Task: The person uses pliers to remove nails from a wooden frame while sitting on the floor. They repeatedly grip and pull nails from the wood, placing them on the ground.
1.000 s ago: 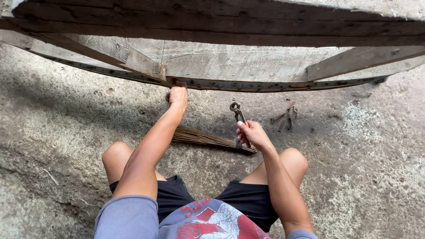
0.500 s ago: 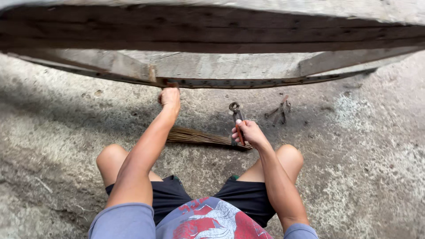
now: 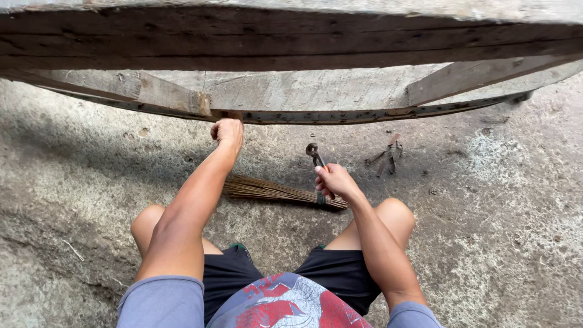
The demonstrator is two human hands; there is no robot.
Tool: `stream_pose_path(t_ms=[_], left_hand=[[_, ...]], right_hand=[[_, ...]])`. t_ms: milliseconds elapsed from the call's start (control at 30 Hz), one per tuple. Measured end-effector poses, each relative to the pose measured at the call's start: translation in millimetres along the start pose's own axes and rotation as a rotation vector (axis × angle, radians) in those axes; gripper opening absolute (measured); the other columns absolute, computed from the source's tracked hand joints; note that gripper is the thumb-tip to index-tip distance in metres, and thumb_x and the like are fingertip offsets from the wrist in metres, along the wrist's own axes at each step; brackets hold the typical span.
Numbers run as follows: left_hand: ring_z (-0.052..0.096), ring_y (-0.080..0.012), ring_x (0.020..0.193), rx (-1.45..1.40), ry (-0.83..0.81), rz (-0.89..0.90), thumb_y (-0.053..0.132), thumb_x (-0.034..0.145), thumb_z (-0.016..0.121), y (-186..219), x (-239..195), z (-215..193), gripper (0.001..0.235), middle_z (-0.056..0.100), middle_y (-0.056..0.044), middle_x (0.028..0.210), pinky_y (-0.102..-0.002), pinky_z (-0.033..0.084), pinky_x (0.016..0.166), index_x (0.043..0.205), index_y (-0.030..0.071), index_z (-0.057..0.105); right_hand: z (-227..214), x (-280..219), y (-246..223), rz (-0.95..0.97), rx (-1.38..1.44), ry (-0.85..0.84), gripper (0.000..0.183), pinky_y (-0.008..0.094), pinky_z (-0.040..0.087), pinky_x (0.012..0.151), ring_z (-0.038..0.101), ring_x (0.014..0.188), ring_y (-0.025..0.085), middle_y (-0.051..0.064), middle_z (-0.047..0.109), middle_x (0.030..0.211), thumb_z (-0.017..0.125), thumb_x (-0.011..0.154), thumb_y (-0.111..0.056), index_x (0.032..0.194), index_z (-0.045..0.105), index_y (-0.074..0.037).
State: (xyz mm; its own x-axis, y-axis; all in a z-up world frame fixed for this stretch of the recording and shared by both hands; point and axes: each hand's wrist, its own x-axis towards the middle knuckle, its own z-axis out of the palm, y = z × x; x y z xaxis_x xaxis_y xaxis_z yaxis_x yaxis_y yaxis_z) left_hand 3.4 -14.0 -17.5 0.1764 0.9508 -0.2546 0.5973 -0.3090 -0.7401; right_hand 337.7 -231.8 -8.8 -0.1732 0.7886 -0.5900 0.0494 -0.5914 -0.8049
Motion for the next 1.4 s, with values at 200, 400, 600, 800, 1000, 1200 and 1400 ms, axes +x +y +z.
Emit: stream_pose_path(t_ms=[200, 400, 600, 800, 1000, 1200, 1400], left_hand=[[0.073, -0.0373, 0.067, -0.126, -0.053, -0.104, 0.017, 0.092, 0.065, -13, 5, -20, 0.023, 0.079, -0.016, 0.083, -0.061, 0.055, 0.050, 0.089, 0.003, 0.083], [0.070, -0.0357, 0.062, 0.192, -0.018, 0.015, 0.022, 0.086, 0.069, -26, -13, -35, 0.022, 0.075, -0.013, 0.080, -0.056, 0.050, 0.041, 0.086, 0.004, 0.081], [0.068, -0.0326, 0.057, 0.184, 0.022, 0.081, 0.016, 0.085, 0.070, -26, -26, -47, 0.018, 0.074, -0.011, 0.074, -0.055, 0.048, 0.040, 0.079, 0.003, 0.080], [0.067, -0.0388, 0.055, 0.269, -0.007, 0.049, 0.015, 0.084, 0.071, -6, -28, -42, 0.018, 0.071, -0.018, 0.070, -0.056, 0.046, 0.036, 0.078, -0.001, 0.078], [0.066, -0.0450, 0.059, 0.330, 0.055, -0.034, 0.017, 0.085, 0.066, 3, -34, -23, 0.023, 0.068, -0.031, 0.080, -0.057, 0.046, 0.033, 0.084, -0.004, 0.077], [0.066, -0.0428, 0.060, 0.254, 0.072, -0.003, 0.018, 0.088, 0.064, -8, -35, -12, 0.026, 0.070, -0.026, 0.076, -0.059, 0.044, 0.037, 0.083, -0.002, 0.078], [0.068, -0.0444, 0.061, 0.102, 0.011, -0.018, 0.014, 0.089, 0.066, 0, -32, -16, 0.020, 0.071, -0.024, 0.075, -0.062, 0.044, 0.040, 0.083, -0.001, 0.078]], right_hand=[[-6, 2, 10, -0.015, -0.073, -0.044, 0.043, 0.034, 0.046, 0.036, 0.065, 0.047, 0.019, 0.013, 0.072, 0.070, 0.055, 0.103, -0.037, 0.084, 0.062, 0.001], [-2, -4, 19, -0.023, -0.055, 0.016, 0.042, 0.035, 0.045, 0.035, 0.063, 0.046, 0.020, 0.013, 0.072, 0.069, 0.058, 0.103, -0.037, 0.083, 0.062, 0.000], [-10, -24, 8, -0.052, -0.092, 0.045, 0.042, 0.036, 0.047, 0.037, 0.067, 0.049, 0.018, 0.011, 0.071, 0.070, 0.056, 0.103, -0.036, 0.082, 0.062, 0.001], [-19, -41, 0, -0.026, -0.107, 0.097, 0.037, 0.033, 0.051, 0.043, 0.067, 0.051, 0.016, 0.008, 0.071, 0.070, 0.059, 0.102, -0.035, 0.084, 0.064, -0.003], [-14, -45, -6, -0.060, -0.202, 0.105, 0.043, 0.033, 0.051, 0.045, 0.065, 0.050, 0.017, 0.008, 0.070, 0.063, 0.058, 0.102, -0.037, 0.079, 0.063, -0.001], [-8, -33, -20, -0.014, -0.169, 0.101, 0.045, 0.036, 0.052, 0.044, 0.065, 0.050, 0.018, 0.009, 0.069, 0.065, 0.057, 0.103, -0.036, 0.078, 0.062, 0.001], [-11, -31, -8, -0.051, -0.160, 0.074, 0.041, 0.033, 0.052, 0.046, 0.068, 0.053, 0.016, 0.010, 0.071, 0.067, 0.059, 0.102, -0.035, 0.081, 0.064, 0.000]])
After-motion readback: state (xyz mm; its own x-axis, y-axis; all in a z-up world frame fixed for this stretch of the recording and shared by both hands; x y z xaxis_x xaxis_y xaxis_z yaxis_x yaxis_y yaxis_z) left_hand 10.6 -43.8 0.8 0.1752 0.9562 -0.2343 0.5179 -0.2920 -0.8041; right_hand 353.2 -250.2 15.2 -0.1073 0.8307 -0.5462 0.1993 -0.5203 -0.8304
